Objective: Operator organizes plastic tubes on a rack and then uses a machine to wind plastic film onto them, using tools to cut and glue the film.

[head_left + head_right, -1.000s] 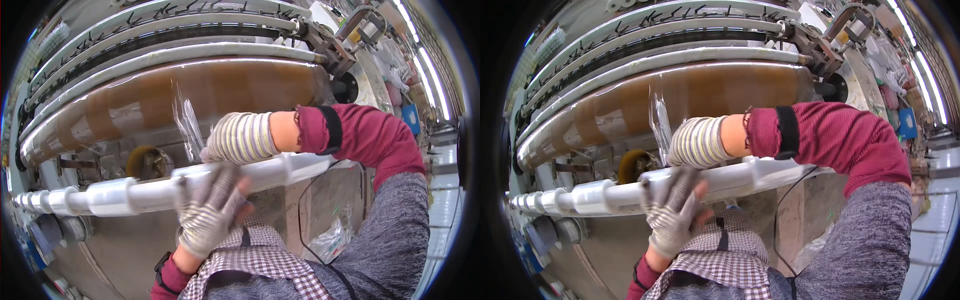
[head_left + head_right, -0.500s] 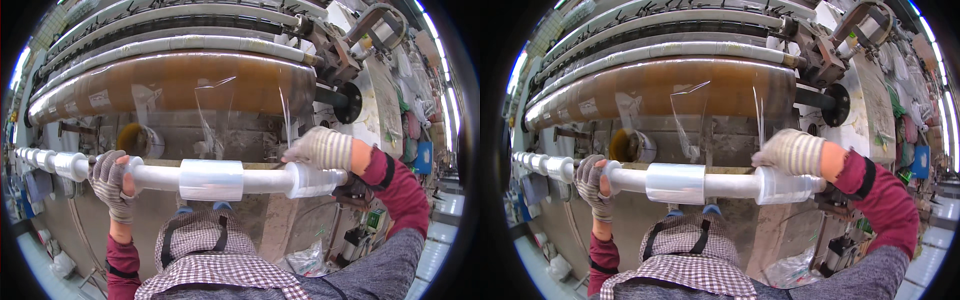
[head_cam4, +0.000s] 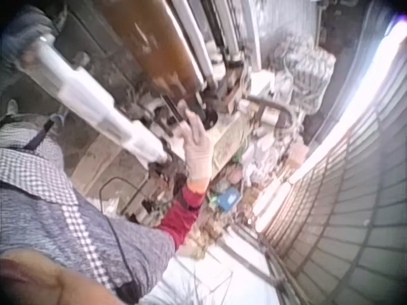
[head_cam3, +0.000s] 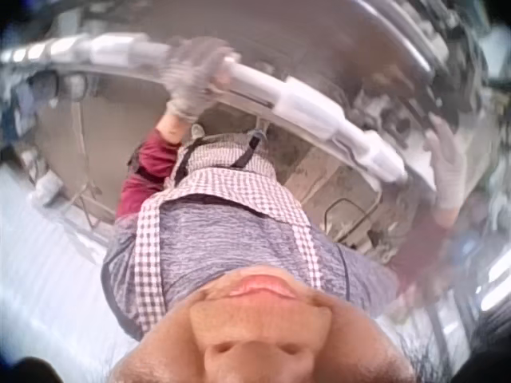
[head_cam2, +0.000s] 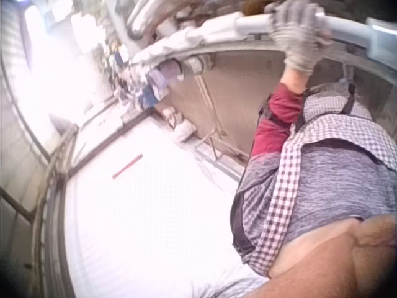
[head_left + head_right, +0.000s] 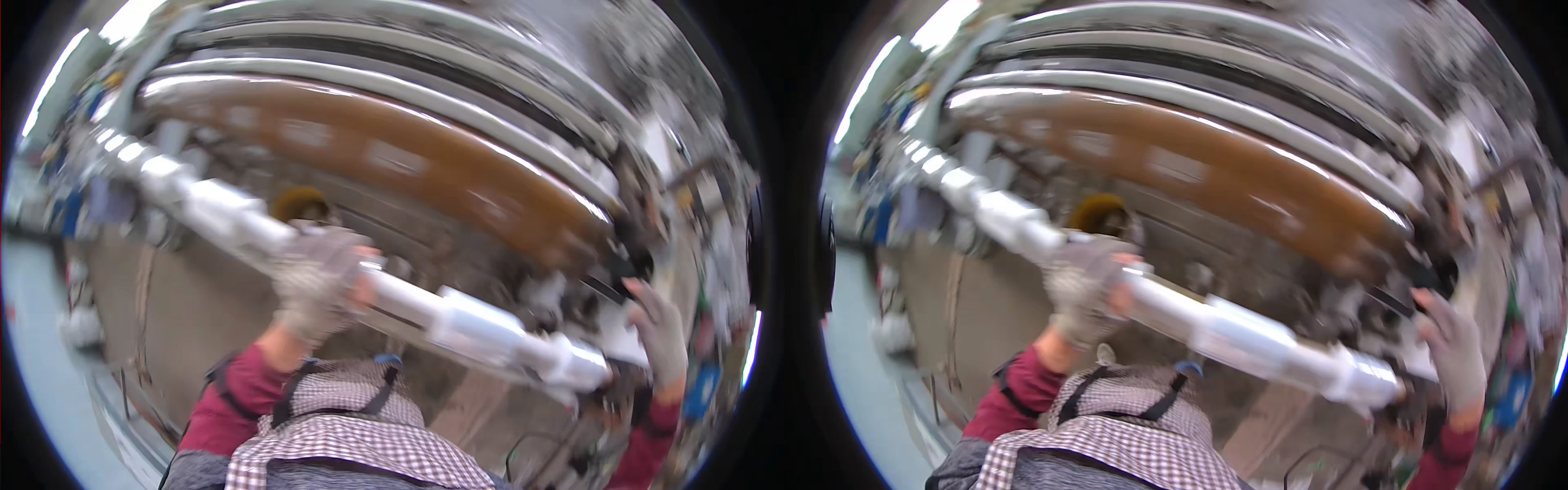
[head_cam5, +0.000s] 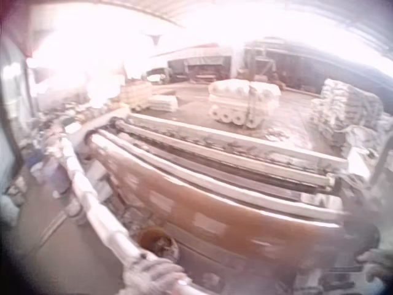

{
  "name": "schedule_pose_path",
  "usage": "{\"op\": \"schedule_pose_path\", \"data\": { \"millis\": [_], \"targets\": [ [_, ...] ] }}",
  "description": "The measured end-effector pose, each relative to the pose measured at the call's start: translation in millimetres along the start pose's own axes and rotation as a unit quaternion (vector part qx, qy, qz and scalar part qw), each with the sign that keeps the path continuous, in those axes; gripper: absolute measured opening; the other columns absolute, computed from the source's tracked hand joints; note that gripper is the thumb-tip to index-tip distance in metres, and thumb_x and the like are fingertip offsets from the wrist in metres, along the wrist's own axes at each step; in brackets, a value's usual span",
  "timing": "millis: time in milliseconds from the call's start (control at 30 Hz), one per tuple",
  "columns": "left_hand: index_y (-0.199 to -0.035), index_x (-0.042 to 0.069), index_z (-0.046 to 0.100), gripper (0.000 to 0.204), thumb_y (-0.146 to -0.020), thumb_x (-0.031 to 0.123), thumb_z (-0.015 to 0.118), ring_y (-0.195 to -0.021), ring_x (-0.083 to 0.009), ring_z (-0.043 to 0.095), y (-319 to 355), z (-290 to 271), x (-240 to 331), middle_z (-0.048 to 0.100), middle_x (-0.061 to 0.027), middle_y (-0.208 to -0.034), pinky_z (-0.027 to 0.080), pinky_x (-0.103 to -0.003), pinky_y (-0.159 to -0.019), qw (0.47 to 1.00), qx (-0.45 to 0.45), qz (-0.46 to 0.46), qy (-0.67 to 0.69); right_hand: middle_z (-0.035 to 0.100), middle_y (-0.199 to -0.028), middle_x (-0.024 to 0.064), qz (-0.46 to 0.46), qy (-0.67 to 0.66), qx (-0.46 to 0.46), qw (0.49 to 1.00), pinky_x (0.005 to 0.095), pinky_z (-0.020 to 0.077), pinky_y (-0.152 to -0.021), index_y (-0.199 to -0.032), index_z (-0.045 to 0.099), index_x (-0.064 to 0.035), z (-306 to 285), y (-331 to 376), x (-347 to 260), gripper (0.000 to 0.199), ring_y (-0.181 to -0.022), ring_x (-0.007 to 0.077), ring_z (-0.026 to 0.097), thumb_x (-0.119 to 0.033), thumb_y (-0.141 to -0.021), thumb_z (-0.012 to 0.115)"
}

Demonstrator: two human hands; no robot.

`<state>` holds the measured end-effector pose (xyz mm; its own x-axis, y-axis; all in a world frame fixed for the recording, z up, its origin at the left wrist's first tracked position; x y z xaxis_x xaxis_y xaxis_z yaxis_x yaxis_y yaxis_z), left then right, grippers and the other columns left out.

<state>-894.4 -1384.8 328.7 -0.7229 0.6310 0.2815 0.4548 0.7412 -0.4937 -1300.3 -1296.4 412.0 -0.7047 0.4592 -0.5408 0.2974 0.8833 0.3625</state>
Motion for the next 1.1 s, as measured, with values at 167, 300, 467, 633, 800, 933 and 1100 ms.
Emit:
{"op": "schedule_pose_path", "data": {
  "millis": [167,300,467,633,800,933,1100],
  "targets": [
    [-0.109,0.013,0.054,0.031,-0.081,0.023,0.064,-0.107,-0.0286,0.054,27.3,-40.6,-27.2,0.056,-0.0094,-0.113,0.040,-0.051,-0.090,0.973,0.029,0.098,0.208,0.063,-0.081,0.0056,-0.159,-0.231,0.103,0.955,0.0200,0.0425,-0.051,-0.099,0.057,-0.0049,95.4,27.6,-127.9,0.024,-0.059,0.0071,0.053,-0.026,-0.088,0.061],
    [-0.108,0.009,0.054,0.029,-0.082,0.016,0.064,-0.106,-0.0334,0.055,110.1,-124.9,-128.5,0.056,-0.0136,-0.114,0.040,-0.051,-0.094,0.952,0.075,0.082,0.286,0.056,-0.090,0.0070,-0.408,-0.216,0.052,0.885,0.0214,0.0415,-0.058,-0.088,0.060,-0.0034,224.8,47.7,-286.3,0.007,-0.065,0.0114,0.053,-0.004,-0.080,0.060],
    [-0.088,0.005,0.064,0.011,-0.080,0.012,0.064,-0.089,-0.0283,0.062,262.0,-213.6,-310.6,0.064,-0.0107,-0.091,0.047,-0.041,-0.087,0.964,0.060,-0.208,0.155,0.056,-0.083,0.0032,-0.257,-0.360,-0.119,0.889,0.0208,0.0409,-0.058,-0.089,0.063,-0.0030,412.6,68.7,-427.0,0.016,-0.065,0.0093,0.052,0.005,-0.076,0.060],
    [-0.094,0.001,0.064,0.015,-0.084,0.012,0.063,-0.086,-0.0197,0.062,344.6,-299.2,-451.6,0.065,-0.0107,-0.092,0.048,-0.029,-0.077,0.890,0.188,-0.385,0.154,0.064,-0.083,0.0054,-0.202,-0.454,-0.308,0.812,0.0242,0.0489,-0.060,-0.100,0.060,-0.0017,581.6,66.3,-589.1,0.021,-0.067,0.0116,0.060,0.002,-0.079,0.063],
    [-0.093,0.001,0.064,0.015,-0.084,0.013,0.063,-0.077,-0.0186,0.060,356.7,-364.9,-606.9,0.063,-0.0103,-0.087,0.048,-0.029,-0.071,0.841,0.238,-0.465,0.138,0.062,-0.078,0.0034,-0.147,-0.495,-0.407,0.754,0.0242,0.0494,-0.056,-0.101,0.059,-0.0023,700.5,45.8,-742.9,0.021,-0.063,0.0115,0.059,-0.002,-0.080,0.065],
    [-0.082,0.002,0.064,0.011,-0.081,0.013,0.064,-0.064,-0.0248,0.059,356.0,-420.4,-732.9,0.061,-0.0135,-0.074,0.047,-0.033,-0.062,0.864,0.254,-0.423,-0.102,0.059,-0.075,0.0007,-0.166,-0.510,-0.422,0.731,0.0233,0.0469,-0.052,-0.102,0.057,-0.0040,786.9,8.7,-861.2,0.023,-0.060,0.0100,0.057,-0.006,-0.081,0.065],
    [-0.081,0.002,0.064,0.013,-0.081,0.015,0.066,-0.057,-0.0183,0.053,359.7,-486.9,-886.0,0.059,-0.0121,-0.066,0.045,-0.030,-0.059,0.836,0.255,-0.479,-0.079,0.056,-0.078,0.0012,-0.101,-0.567,-0.500,0.647,0.0231,0.0465,-0.053,-0.098,0.056,-0.0054,887.6,-17.1,-1027.0,0.017,-0.060,0.0104,0.053,-0.006,-0.082,0.063]
  ]
}}
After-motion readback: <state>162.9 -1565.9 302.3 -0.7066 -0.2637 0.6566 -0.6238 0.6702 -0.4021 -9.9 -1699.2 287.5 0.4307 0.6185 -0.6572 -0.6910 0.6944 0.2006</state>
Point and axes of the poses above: each hand's wrist, its own y-axis away from the middle knuckle, its own z-axis out of the palm, x = y × z, the point moved 5 cm from there along -y, towards the middle knuckle
